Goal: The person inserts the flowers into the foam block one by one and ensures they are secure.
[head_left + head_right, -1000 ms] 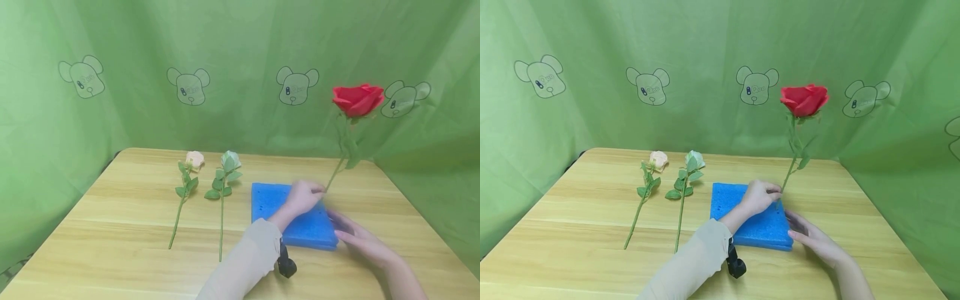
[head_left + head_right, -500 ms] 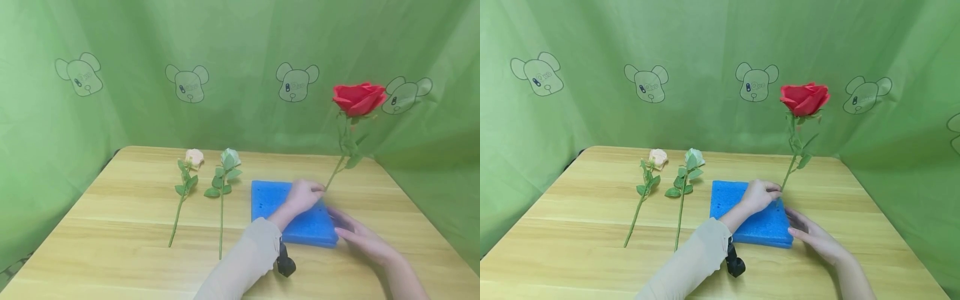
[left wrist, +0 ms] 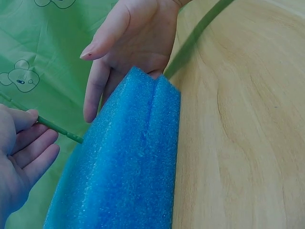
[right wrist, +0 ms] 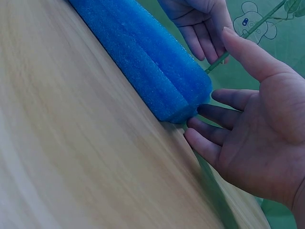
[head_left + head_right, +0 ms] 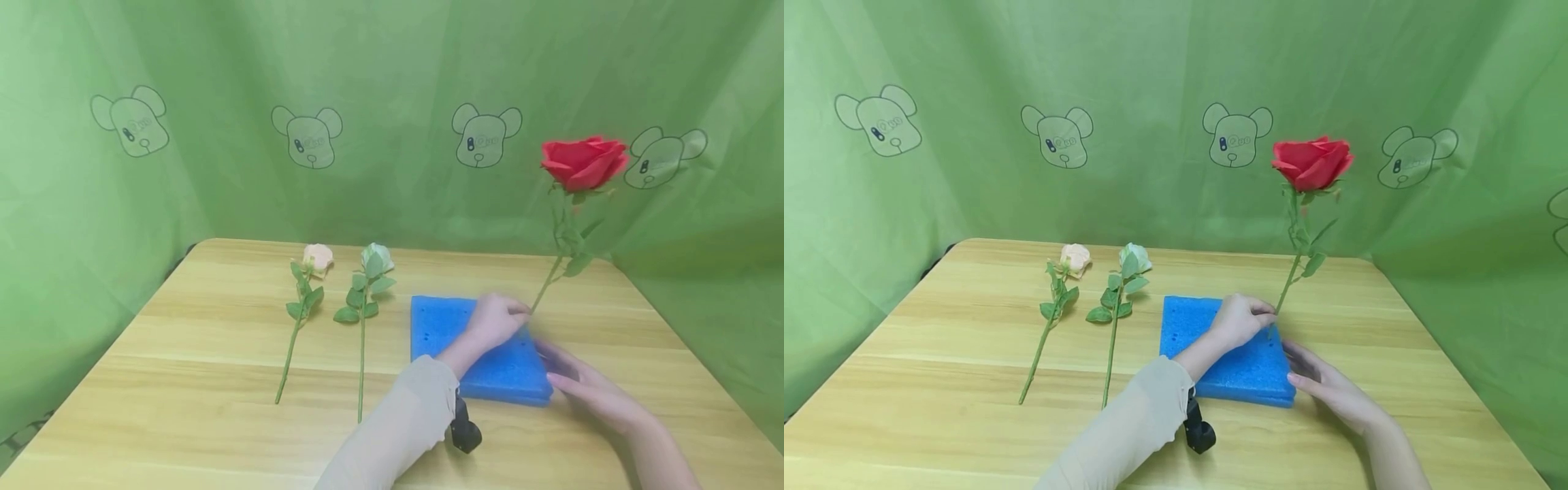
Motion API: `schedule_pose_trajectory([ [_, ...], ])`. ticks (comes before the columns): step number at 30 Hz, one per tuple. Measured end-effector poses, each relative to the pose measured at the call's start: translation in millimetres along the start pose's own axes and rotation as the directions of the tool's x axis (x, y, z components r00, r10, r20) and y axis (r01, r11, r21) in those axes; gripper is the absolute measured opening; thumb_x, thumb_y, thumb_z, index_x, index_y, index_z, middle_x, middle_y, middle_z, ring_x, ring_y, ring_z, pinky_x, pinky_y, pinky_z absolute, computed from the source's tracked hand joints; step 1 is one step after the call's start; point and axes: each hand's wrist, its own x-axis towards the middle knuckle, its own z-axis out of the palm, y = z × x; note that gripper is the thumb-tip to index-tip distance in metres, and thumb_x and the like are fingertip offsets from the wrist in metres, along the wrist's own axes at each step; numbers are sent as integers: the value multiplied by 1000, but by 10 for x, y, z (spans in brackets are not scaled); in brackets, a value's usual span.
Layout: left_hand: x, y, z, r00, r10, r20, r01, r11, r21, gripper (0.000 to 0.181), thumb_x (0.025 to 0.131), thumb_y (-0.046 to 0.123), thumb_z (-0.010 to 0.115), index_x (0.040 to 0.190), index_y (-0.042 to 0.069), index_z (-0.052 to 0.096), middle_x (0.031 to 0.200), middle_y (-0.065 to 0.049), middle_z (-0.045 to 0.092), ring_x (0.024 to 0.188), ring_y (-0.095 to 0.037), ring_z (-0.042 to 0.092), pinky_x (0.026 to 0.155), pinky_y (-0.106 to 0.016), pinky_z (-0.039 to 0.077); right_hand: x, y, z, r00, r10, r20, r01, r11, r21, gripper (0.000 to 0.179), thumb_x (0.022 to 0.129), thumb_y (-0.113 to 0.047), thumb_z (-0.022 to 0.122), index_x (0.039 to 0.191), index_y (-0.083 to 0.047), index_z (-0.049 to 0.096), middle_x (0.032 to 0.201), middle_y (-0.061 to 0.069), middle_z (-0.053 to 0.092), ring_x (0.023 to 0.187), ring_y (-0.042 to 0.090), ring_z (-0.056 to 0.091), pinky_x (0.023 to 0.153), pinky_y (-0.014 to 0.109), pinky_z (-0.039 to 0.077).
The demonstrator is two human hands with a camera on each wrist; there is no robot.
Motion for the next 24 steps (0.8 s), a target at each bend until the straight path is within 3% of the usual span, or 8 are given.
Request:
schedule_pose_trajectory([
  [2,-4,-8,-1,1000,11,-1,-11,1000,14,17,86,23,67,101,18,73,99,9,69,93,-1,61,80,-14,47,-5,-4,6,1000,7,-2,-7,1000,-11,56,99,-10,40,144,6,11,149,28,10,119,-17,28,107,39,19],
  [5,-7,-15,-2,1000,14,-2,-14,1000,19,16,86,24,67,100,19,73,98,9,69,93,-1,61,80,-13,46,-8,-6,12,1000,12,-6,-12,1000,-20,56,99,-10,40,144,6,11,149,28,10,118,-17,28,98,60,7],
  [8,-13,-17,-1,1000,12,2,-12,1000,12,16,86,24,67,100,19,73,98,9,69,93,-1,61,80,-14,46,-6,6,12,1000,5,-5,-5,1000,-6,56,99,-10,40,144,7,10,148,29,9,118,-17,29,107,37,20],
  [10,-18,-16,-4,1000,8,6,-8,1000,7,16,86,24,67,99,19,73,98,9,69,93,-1,60,80,-14,47,-5,11,10,1000,-2,-2,2,1000,0,56,99,-10,39,143,8,10,148,30,9,118,-17,30,101,16,25],
  [12,-27,-12,-7,1000,4,11,-4,1000,-5,16,86,24,66,99,18,73,97,9,69,92,-2,61,79,-15,47,-4,18,9,1000,-8,1,8,1000,13,57,99,-10,40,143,8,9,148,31,8,118,-17,30,89,3,24],
  [19,-48,-12,-15,1000,7,16,-7,1000,-11,18,87,25,65,102,17,72,100,8,69,95,-3,61,82,-16,47,-6,22,7,1000,-7,-1,7,1000,9,57,99,-10,40,143,8,10,148,30,9,118,-16,31,90,4,24],
  [24,-65,-11,-34,1000,23,15,-22,997,-78,22,89,26,63,108,16,70,106,7,67,100,-3,60,84,-17,47,-8,19,12,1000,-24,1,24,999,26,56,99,-9,40,143,8,10,148,31,8,118,-15,31,89,3,24],
])
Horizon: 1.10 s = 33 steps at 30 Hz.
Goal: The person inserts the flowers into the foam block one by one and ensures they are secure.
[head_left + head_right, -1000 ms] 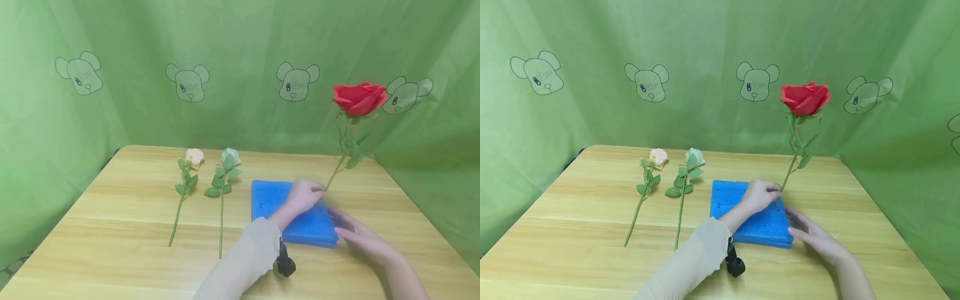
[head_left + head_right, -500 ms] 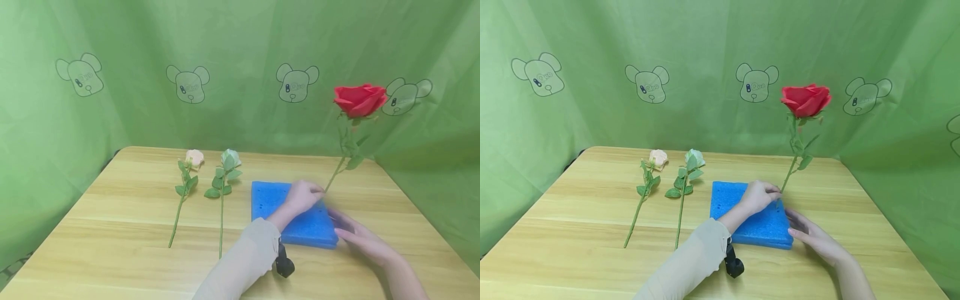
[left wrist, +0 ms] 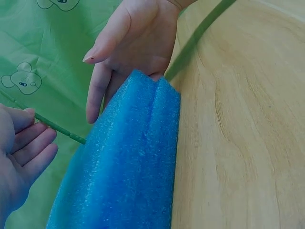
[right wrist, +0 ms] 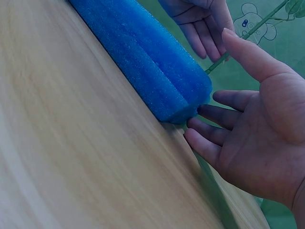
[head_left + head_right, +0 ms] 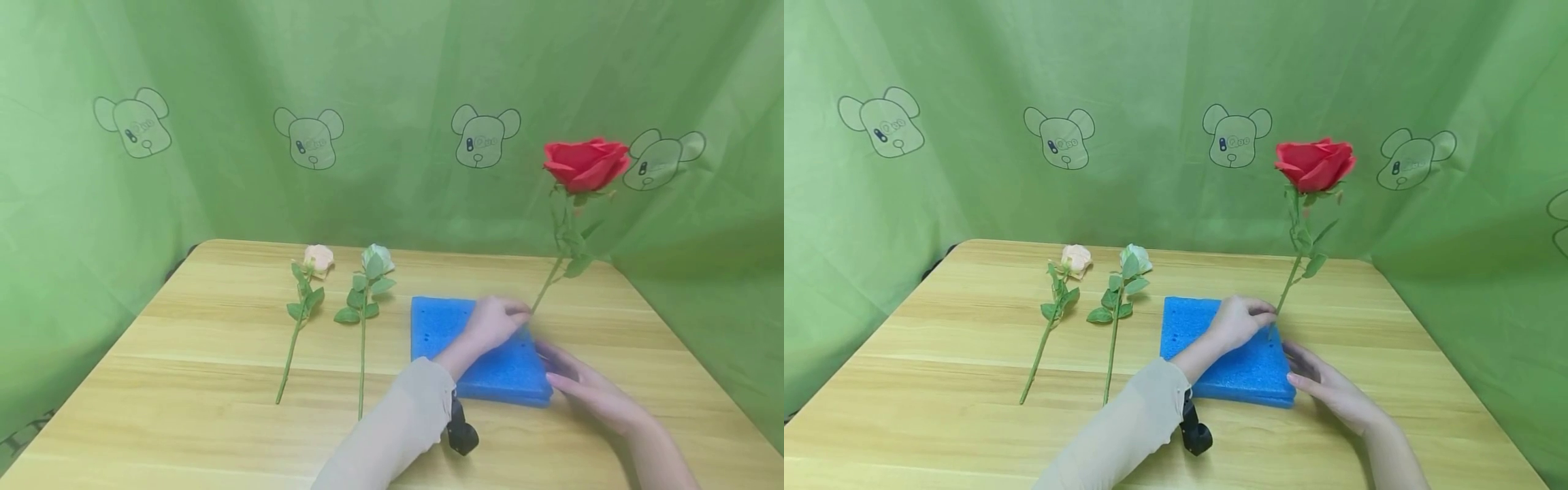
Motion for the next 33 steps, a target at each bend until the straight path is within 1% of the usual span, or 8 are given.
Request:
schedule_pose_trajectory([
  [8,-38,45,-82,1000,26,-17,-27,998,-55,26,89,26,62,113,15,67,111,8,65,105,-4,57,88,-18,46,5,12,-11,1000,-1,0,1,1000,9,57,99,-9,40,143,8,9,148,31,7,118,-17,30,90,2,23],
  [17,-155,66,-251,999,-14,-36,10,995,-102,28,87,33,64,111,20,67,112,11,64,107,-4,56,90,-22,46,2,9,-10,1000,-10,6,10,1000,10,56,99,-8,40,144,6,10,149,29,7,119,-16,30,90,4,24],
  [21,-217,50,-377,998,-45,-32,41,991,-126,26,87,32,64,110,21,68,112,11,64,102,-5,58,86,-24,48,5,8,-7,1000,-1,15,0,1000,25,56,99,-8,39,145,4,9,149,28,6,119,-17,29,111,42,13],
  [24,-248,26,-486,998,-52,-45,46,990,-130,25,87,32,64,109,20,69,110,10,65,101,-6,58,86,-24,48,10,12,-10,1000,4,20,-4,999,38,57,99,-8,38,145,4,8,149,28,4,119,-17,28,96,67,-2],
  [26,-271,6,-565,997,-55,-55,47,990,-131,26,87,33,64,109,19,69,110,9,65,101,-7,58,86,-25,48,13,18,-16,1000,2,20,-3,999,32,57,99,-8,38,145,4,8,149,28,4,119,-17,28,104,58,4],
  [28,-300,-12,-649,996,-52,-68,43,989,-139,27,87,33,64,108,18,69,109,7,66,103,-9,58,86,-25,47,14,24,-20,1000,-6,18,5,1000,23,57,99,-8,38,145,5,8,149,28,4,119,-17,28,110,37,14],
  [31,-364,-51,-778,995,-60,-82,44,982,-181,28,87,31,65,109,15,69,107,4,67,99,-10,60,84,-24,49,14,32,-24,1000,-25,19,25,1000,14,56,98,-7,38,145,5,9,148,29,5,120,-16,28,96,7,23],
  [33,-425,-68,-875,994,-67,-89,47,976,-214,28,87,29,65,109,12,68,105,2,68,97,-11,61,83,-25,50,13,35,-25,999,-36,23,36,999,10,55,98,-6,38,144,6,9,148,30,5,120,-16,29,90,3,23],
])
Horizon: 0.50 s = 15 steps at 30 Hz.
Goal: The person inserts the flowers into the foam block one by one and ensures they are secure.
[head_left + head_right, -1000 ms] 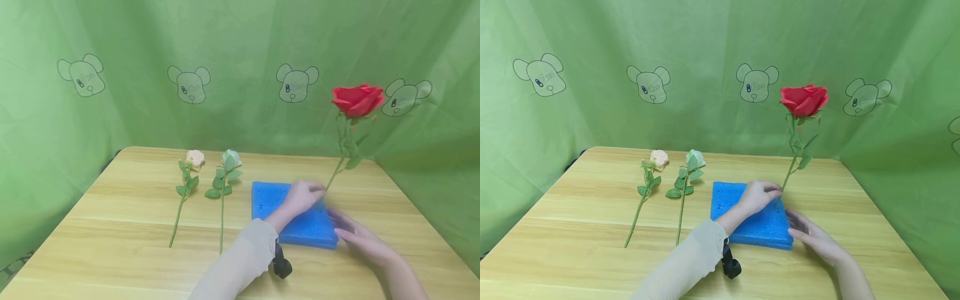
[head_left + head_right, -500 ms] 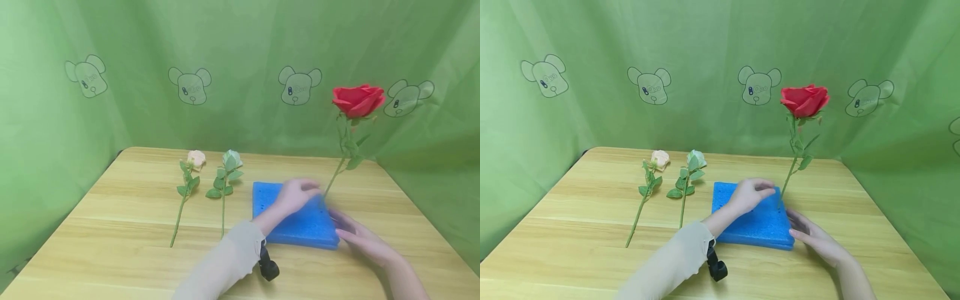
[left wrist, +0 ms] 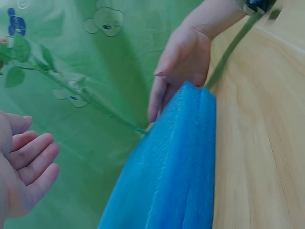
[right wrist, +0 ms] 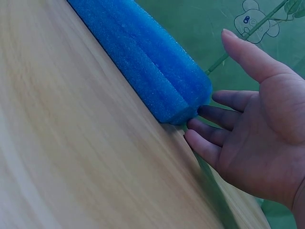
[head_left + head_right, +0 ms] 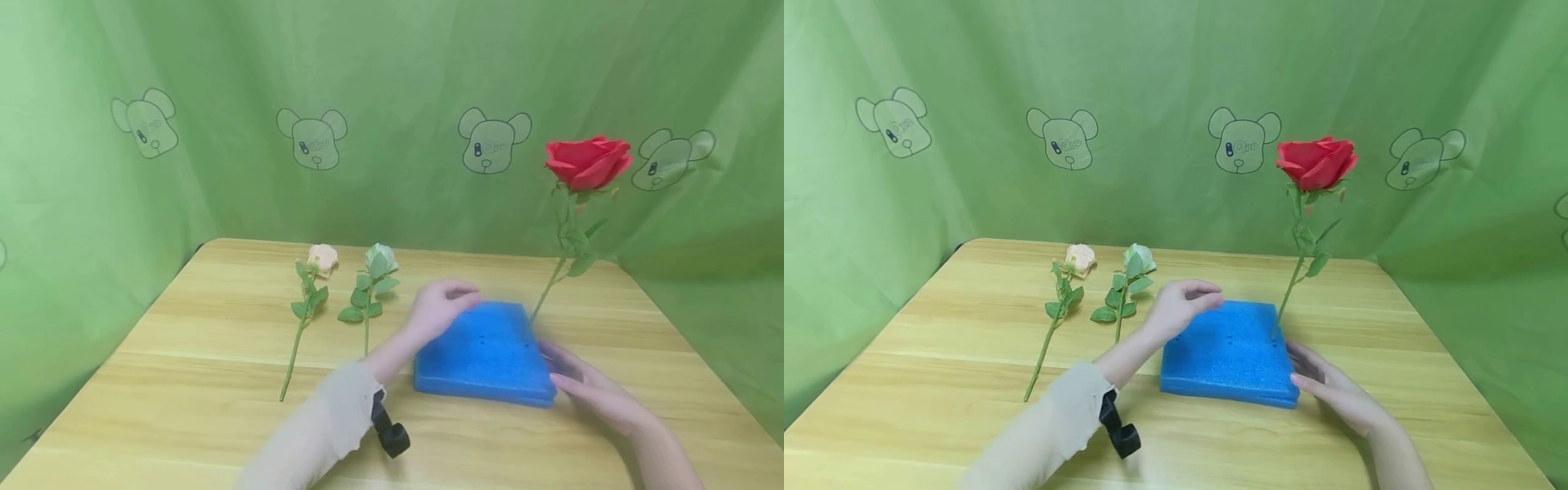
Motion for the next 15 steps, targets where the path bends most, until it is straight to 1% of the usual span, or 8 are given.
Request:
schedule_pose_trajectory([
  [3,-84,-4,-174,1000,-5,-9,5,999,-44,30,86,28,66,109,9,67,103,-2,68,95,-13,62,84,-27,50,-9,-7,5,1000,1,2,-1,1000,-10,55,99,-6,38,145,5,10,148,30,6,120,-16,29,90,4,23],
  [7,-194,-27,-418,999,-8,-33,6,998,-56,32,86,28,67,109,7,67,102,-4,69,94,-15,63,85,-28,50,-19,-25,13,1000,2,-6,-2,1000,-23,54,99,-7,38,145,3,11,148,29,7,120,-16,28,90,4,23],
  [10,-257,-79,-586,999,-12,-50,8,997,-83,32,86,25,67,110,3,66,101,-8,69,92,-17,65,82,-27,52,-20,-38,22,1000,4,-11,-4,1000,-27,54,99,-7,38,145,3,11,149,29,8,120,-16,28,90,4,23],
  [11,-291,-65,-645,999,-13,-51,8,995,-100,32,86,21,66,110,0,65,101,-11,69,92,-20,65,81,-28,53,-21,-39,24,1000,8,-10,-8,1000,-27,54,99,-7,38,145,3,11,149,29,7,120,-16,28,90,4,23],
  [12,-307,-88,-698,998,-15,-56,9,994,-112,31,87,19,66,110,-1,65,101,-12,68,91,-21,65,80,-28,53,-19,-43,26,1000,14,-12,-14,999,-33,54,99,-7,38,146,2,11,149,28,7,120,-17,27,97,10,24],
  [15,-355,-153,-842,997,-42,-63,31,985,-169,29,87,13,64,111,-4,62,101,-18,67,90,-25,65,80,-30,54,-19,-38,31,1000,16,-12,-16,999,-39,54,99,-7,37,145,3,11,149,29,8,119,-17,27,96,11,24],
])
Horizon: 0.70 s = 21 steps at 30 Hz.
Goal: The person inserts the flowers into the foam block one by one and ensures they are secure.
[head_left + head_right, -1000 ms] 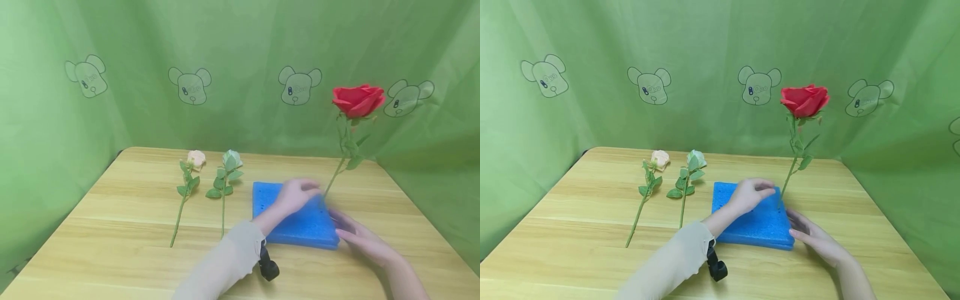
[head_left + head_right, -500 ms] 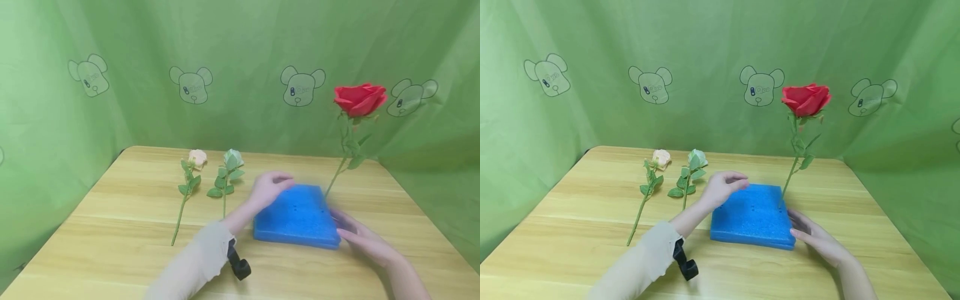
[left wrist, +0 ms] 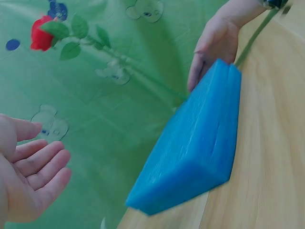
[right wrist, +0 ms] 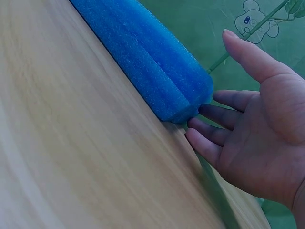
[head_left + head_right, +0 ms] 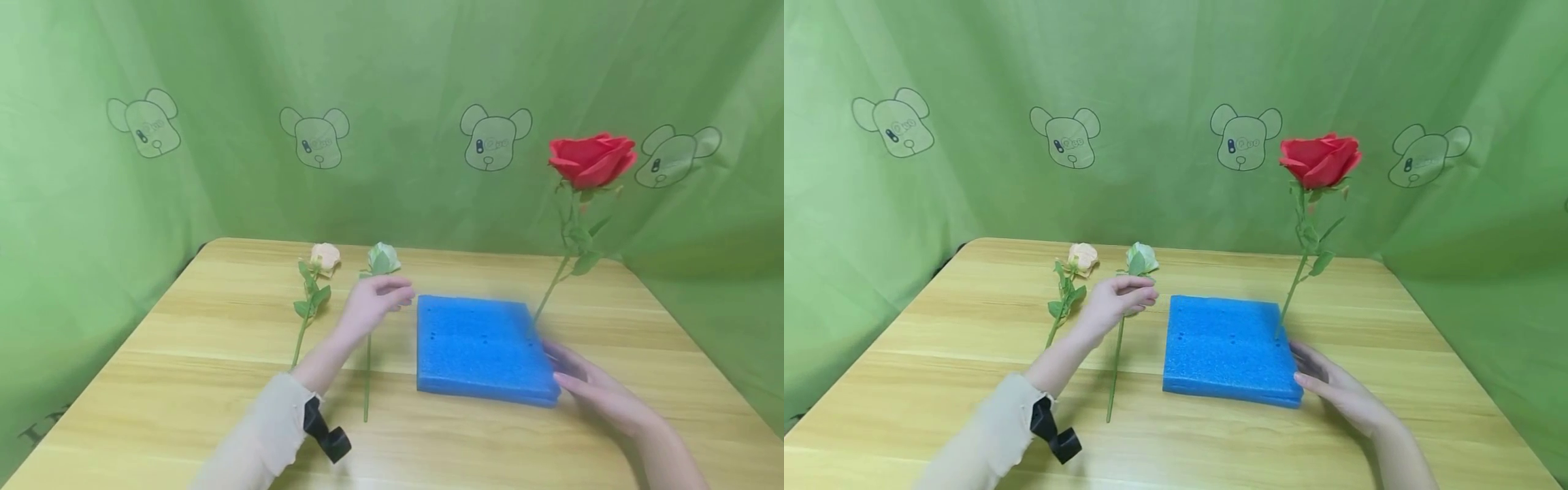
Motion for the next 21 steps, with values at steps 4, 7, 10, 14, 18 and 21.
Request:
schedule_pose_trajectory([
  [4,-42,-82,-175,998,-59,-4,59,997,-50,32,87,12,63,114,-6,59,105,-21,65,94,-29,64,85,-34,52,1,8,-3,1000,-5,0,5,1000,5,54,99,-7,37,146,1,12,149,28,8,120,-17,27,90,4,23],
  [7,-85,-145,-278,996,-91,-2,91,994,-65,35,87,11,62,117,-7,57,107,-23,64,98,-33,63,87,-36,51,3,4,-3,1000,8,-4,-8,1000,-9,54,99,-8,38,146,0,12,149,27,8,120,-18,27,102,18,23],
  [10,-119,-242,-356,993,-116,-11,115,992,-42,37,87,11,62,119,-7,55,109,-23,63,98,-34,62,89,-37,50,5,1,-3,1000,18,-4,-18,1000,-19,54,99,-8,37,146,0,12,149,27,9,119,-18,27,107,40,19],
  [14,-160,-386,-417,984,-179,-23,178,983,-32,42,86,13,63,122,-6,52,109,-21,63,100,-36,61,90,-40,49,3,7,-7,1000,12,4,-12,1000,6,54,99,-8,37,146,1,12,149,28,7,119,-18,27,103,21,23],
  [18,-197,-536,-445,973,-228,-37,227,974,-17,47,87,17,64,125,-7,50,110,-21,62,101,-34,61,88,-38,50,-2,16,-5,1000,8,1,-8,1000,16,54,99,-8,37,146,0,12,149,27,7,119,-18,25,91,4,22],
  [21,-218,-652,-455,965,-258,-54,259,966,2,49,87,20,65,124,-8,50,111,-21,62,97,-32,62,85,-37,52,-9,20,4,1000,5,-4,-5,1000,4,54,99,-8,37,147,-1,13,149,27,8,120,-18,26,91,4,22],
])
